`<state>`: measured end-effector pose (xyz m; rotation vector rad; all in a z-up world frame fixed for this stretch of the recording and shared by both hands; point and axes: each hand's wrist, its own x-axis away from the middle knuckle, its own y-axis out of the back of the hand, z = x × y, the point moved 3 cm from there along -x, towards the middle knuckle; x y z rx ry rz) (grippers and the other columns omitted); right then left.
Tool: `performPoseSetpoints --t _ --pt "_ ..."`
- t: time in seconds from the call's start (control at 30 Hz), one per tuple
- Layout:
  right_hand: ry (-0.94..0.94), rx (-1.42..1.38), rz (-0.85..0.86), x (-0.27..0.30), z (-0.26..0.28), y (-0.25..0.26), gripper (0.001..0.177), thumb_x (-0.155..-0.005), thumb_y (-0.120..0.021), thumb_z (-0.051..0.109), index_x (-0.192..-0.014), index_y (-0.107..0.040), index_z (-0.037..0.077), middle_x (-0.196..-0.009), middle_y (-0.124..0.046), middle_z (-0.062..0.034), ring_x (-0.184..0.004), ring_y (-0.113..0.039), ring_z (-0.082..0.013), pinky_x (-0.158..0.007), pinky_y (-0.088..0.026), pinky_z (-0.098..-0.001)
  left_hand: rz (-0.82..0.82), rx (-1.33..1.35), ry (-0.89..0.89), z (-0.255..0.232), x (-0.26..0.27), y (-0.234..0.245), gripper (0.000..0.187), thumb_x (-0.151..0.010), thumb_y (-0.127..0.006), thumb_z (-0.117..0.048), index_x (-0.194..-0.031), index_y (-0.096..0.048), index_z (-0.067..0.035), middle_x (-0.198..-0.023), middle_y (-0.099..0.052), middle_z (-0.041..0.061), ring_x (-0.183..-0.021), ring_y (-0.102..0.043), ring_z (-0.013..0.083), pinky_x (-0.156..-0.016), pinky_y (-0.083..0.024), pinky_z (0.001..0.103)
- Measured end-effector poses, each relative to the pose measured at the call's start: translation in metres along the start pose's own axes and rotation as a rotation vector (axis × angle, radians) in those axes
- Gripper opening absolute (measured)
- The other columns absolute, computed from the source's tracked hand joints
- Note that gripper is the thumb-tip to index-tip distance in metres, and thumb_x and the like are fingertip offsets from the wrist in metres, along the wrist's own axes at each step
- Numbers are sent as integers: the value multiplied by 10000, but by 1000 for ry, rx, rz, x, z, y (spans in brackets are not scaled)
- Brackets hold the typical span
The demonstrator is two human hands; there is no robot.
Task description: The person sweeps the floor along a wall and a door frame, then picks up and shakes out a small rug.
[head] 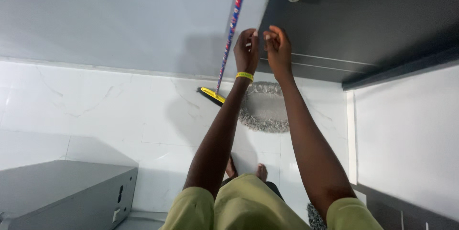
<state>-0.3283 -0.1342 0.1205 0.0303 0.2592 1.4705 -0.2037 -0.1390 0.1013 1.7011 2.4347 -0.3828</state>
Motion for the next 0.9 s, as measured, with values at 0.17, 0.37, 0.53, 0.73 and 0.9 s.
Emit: performPoseSetpoints --t 0.17,0.37,0.53,0.73,0.9 --pt "24 100 -3 37 -37 47 375 -1061 -600 229 -1375 -545 32 -1265 -699 -128 -1145 -676 -188 -960 -561 -321 54 -111 99 29 52 -9 168 -1029 -657 -174 -1122 -703 -42 -923 -722 76 -794 -647 124 -651 -518 278" --pt "-48 96 4 85 -74 111 351 -1046 -599 165 -1363 -549 21 -1270 -698 -124 -1137 -672 -212 -948 -553 -342 62 -174 69 62 123 -44 179 -983 -643 -117 -1145 -668 -45 -1053 -751 90 -916 -744 163 -724 -626 298" --pt "-32 113 42 115 -113 165 350 -1009 -593 127 -1340 -558 18 -1245 -699 -144 -1155 -679 -224 -939 -554 -369 48 -251 50 85 185 -85 178 -1016 -655 -117 -1177 -653 -41 -1123 -733 133 -941 -730 208 -776 -603 345" --pt "78 126 53 142 -159 217 271 -1102 -640 190 -1317 -576 37 -1235 -708 -143 -1185 -696 -255 -1023 -561 -378 13 -188 186 124 251 -119 253 -993 -642 -166 -1227 -641 -72 -1165 -741 119 -1011 -748 213 -838 -620 330" --pt "-101 191 52 156 -228 244 310 -1019 -648 182 -1293 -588 51 -1139 -734 -134 -1072 -725 -263 -924 -582 -369 -3 -288 242 204 281 -124 242 -1000 -670 -186 -1213 -657 -72 -1182 -747 117 -1043 -741 232 -876 -602 349"
